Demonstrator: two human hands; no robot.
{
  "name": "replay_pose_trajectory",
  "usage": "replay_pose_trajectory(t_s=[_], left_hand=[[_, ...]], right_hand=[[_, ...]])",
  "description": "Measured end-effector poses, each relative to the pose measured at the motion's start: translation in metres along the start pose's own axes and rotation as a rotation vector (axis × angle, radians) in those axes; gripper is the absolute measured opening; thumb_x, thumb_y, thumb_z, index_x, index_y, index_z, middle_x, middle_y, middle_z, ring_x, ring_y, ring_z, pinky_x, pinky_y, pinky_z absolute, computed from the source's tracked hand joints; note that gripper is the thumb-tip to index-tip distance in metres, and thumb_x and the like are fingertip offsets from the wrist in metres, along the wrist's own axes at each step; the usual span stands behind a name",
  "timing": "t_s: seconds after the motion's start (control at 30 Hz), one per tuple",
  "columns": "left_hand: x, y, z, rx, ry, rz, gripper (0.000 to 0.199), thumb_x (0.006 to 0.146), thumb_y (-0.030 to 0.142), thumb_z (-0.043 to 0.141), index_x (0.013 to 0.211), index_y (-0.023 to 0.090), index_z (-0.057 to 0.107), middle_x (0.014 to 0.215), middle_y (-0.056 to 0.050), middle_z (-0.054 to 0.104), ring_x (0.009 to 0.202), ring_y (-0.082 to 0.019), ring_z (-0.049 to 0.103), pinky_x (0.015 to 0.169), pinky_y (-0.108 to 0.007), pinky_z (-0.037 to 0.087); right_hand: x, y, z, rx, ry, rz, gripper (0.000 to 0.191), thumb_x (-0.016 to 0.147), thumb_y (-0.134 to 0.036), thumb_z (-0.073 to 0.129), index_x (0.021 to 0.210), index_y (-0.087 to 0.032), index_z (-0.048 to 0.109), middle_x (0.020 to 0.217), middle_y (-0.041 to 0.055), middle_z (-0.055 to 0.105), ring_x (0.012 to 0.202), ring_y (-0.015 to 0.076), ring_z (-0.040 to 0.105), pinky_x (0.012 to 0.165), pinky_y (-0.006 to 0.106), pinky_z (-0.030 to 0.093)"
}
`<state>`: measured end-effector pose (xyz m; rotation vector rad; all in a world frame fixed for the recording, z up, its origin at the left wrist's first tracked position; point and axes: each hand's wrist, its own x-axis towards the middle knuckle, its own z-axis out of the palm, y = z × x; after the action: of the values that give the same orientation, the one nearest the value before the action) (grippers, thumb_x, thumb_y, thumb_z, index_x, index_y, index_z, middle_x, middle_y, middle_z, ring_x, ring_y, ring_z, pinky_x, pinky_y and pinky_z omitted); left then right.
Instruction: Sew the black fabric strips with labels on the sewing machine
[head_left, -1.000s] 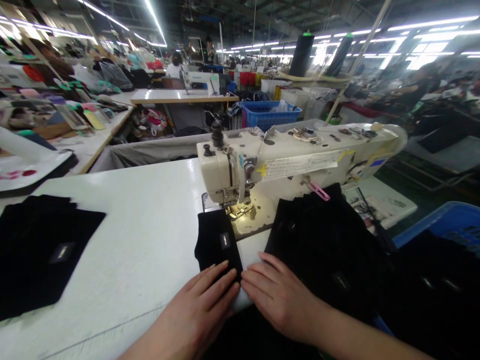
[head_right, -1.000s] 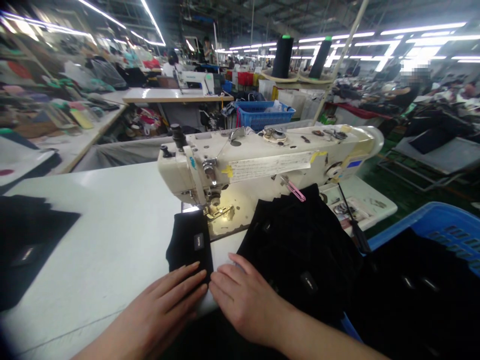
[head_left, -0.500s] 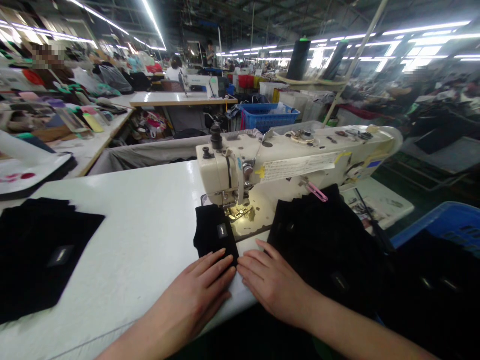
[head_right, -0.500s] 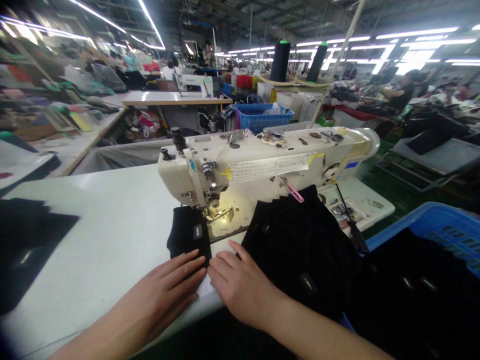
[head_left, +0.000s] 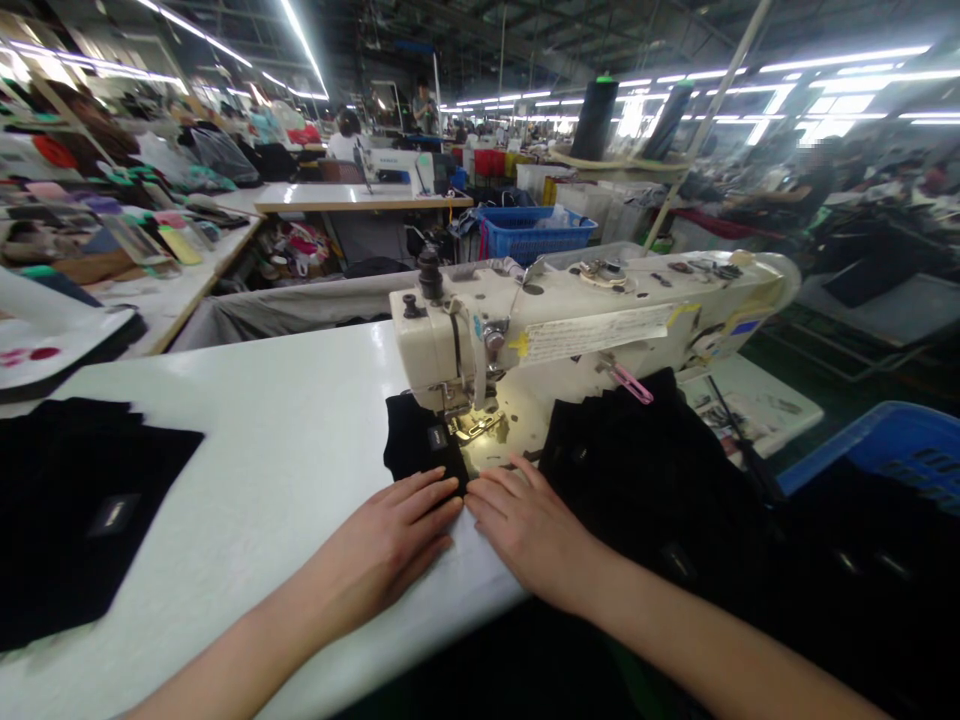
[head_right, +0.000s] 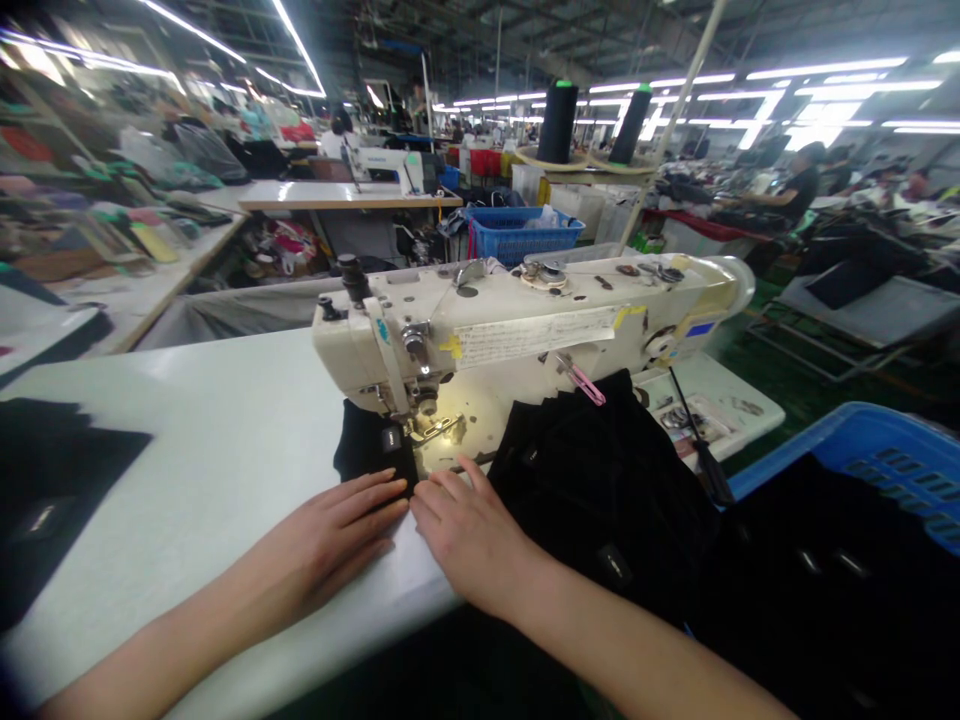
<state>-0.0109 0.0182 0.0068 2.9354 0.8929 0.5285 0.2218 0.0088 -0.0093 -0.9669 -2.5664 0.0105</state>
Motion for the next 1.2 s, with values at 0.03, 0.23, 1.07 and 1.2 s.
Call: replay_pose_trajectory(t_s=[0.03, 0.23, 1.07, 1.2], left_hand=[[0.001, -0.002, 0.000, 0.004, 0.003, 0.002, 0.032, 0.099, 0.023, 0.051, 0.127, 0.017, 0.065, 0.132, -0.012, 0.066, 0.127, -0.028, 0.059, 0.103, -0.045, 0.055], [0.004, -0.014, 0.002, -0.025, 0.007, -0.023, 0.032, 0.098, 0.025, 0.052, 0.127, 0.019, 0.065, 0.133, -0.012, 0.065, 0.128, -0.028, 0.059, 0.102, -0.045, 0.056], [0.023, -0.065, 0.001, -0.054, 0.029, -0.026, 0.032, 0.100, 0.025, 0.047, 0.122, 0.016, 0.068, 0.129, -0.014, 0.065, 0.123, -0.027, 0.060, 0.104, -0.041, 0.053], [0.027, -0.071, 0.000, -0.055, 0.019, -0.029, 0.032, 0.101, 0.026, 0.045, 0.122, 0.016, 0.067, 0.128, -0.015, 0.065, 0.120, -0.026, 0.061, 0.100, -0.041, 0.055]], right_hand=[[0.002, 0.001, 0.000, -0.005, -0.002, 0.003, 0.018, 0.099, -0.015, 0.053, 0.116, -0.015, 0.060, 0.115, 0.0069, 0.067, 0.117, 0.0224, 0.056, 0.117, 0.049, 0.032], [0.012, 0.006, 0.003, -0.030, -0.022, 0.015, 0.019, 0.099, -0.015, 0.054, 0.117, -0.014, 0.060, 0.118, 0.0075, 0.066, 0.116, 0.0235, 0.055, 0.113, 0.051, 0.035], [0.040, 0.009, 0.011, -0.162, -0.043, 0.146, 0.020, 0.095, -0.015, 0.057, 0.115, -0.013, 0.061, 0.109, 0.0098, 0.062, 0.104, 0.0264, 0.052, 0.106, 0.048, 0.039], [0.034, -0.003, 0.004, -0.143, -0.011, 0.102, 0.016, 0.095, -0.016, 0.058, 0.110, -0.012, 0.062, 0.105, 0.0099, 0.063, 0.100, 0.0261, 0.053, 0.098, 0.045, 0.044]])
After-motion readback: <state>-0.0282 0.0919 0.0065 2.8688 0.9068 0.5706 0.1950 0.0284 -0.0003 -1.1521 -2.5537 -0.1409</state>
